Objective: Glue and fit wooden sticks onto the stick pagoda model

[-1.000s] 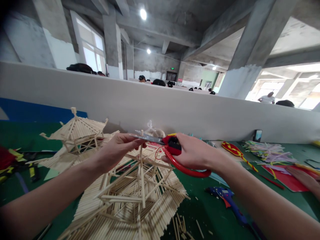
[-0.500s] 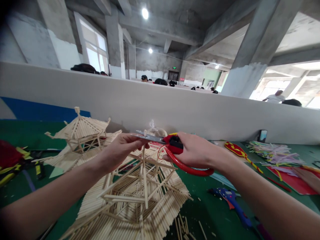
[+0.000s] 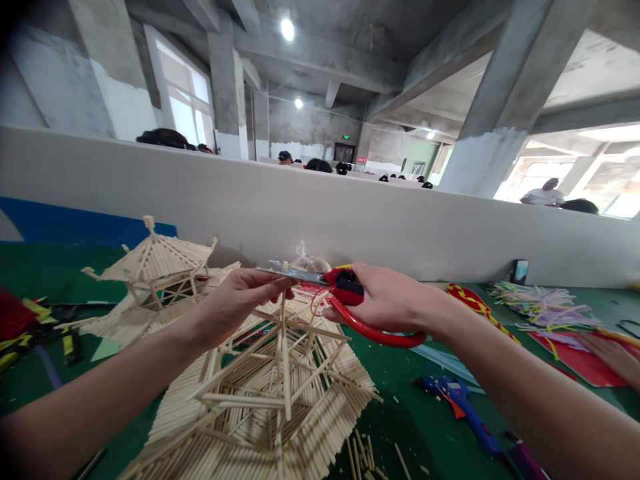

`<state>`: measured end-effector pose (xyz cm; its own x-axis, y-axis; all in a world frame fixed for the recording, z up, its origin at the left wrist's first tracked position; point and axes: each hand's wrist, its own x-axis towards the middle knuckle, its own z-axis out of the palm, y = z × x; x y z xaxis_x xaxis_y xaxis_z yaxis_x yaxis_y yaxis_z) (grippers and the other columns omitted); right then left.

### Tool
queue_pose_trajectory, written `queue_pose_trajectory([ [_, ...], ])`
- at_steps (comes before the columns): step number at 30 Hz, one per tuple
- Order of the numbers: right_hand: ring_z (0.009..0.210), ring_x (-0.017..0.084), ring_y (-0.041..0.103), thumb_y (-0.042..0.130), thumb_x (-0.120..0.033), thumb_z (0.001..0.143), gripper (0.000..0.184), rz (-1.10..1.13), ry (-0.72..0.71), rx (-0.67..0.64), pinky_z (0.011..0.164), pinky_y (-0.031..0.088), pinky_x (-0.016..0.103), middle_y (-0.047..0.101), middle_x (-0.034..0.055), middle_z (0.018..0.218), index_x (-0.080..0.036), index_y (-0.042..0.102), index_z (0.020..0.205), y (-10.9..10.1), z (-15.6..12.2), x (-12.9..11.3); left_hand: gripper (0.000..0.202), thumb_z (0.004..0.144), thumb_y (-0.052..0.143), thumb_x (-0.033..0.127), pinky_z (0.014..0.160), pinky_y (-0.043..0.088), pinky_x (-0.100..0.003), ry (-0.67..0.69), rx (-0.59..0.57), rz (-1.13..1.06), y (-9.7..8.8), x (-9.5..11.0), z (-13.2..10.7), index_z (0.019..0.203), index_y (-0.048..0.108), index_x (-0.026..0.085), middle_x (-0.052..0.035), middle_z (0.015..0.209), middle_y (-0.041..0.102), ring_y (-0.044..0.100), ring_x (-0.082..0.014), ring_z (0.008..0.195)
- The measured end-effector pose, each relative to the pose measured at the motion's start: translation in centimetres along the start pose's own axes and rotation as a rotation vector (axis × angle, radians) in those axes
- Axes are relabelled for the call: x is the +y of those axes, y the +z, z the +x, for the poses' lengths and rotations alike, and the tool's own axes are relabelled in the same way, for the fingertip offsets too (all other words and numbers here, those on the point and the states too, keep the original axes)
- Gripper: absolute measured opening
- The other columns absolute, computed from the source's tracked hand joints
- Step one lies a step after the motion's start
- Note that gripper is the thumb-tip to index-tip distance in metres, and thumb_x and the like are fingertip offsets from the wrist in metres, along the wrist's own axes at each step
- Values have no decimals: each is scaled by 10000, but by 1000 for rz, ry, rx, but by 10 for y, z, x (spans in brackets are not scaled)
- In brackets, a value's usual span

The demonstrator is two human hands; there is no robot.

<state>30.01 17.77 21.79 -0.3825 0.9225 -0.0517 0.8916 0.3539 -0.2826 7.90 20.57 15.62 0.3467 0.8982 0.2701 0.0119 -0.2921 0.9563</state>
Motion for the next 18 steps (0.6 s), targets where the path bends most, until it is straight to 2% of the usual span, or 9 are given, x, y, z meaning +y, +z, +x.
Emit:
queue_pose_trajectory([
  [12,754,229,561,581,-520,669,408,18,-19,25,652,427,343,628,51,891,-220,548,944,1,-1,2,121,699,624,297,646,373,-265,-36,-11,45,-1,2,-2,710,702,205,-24,695,674,528,-138,669],
  [18,714,216,568,585,-466,684,314,48,34,8,600,435,318,625,15,840,-247,516,898,1,-13,4,97,679,656,284,646,364,-236,-86,-66,30,-3,2,-5,707,687,196,1,707,659,519,-109,667],
])
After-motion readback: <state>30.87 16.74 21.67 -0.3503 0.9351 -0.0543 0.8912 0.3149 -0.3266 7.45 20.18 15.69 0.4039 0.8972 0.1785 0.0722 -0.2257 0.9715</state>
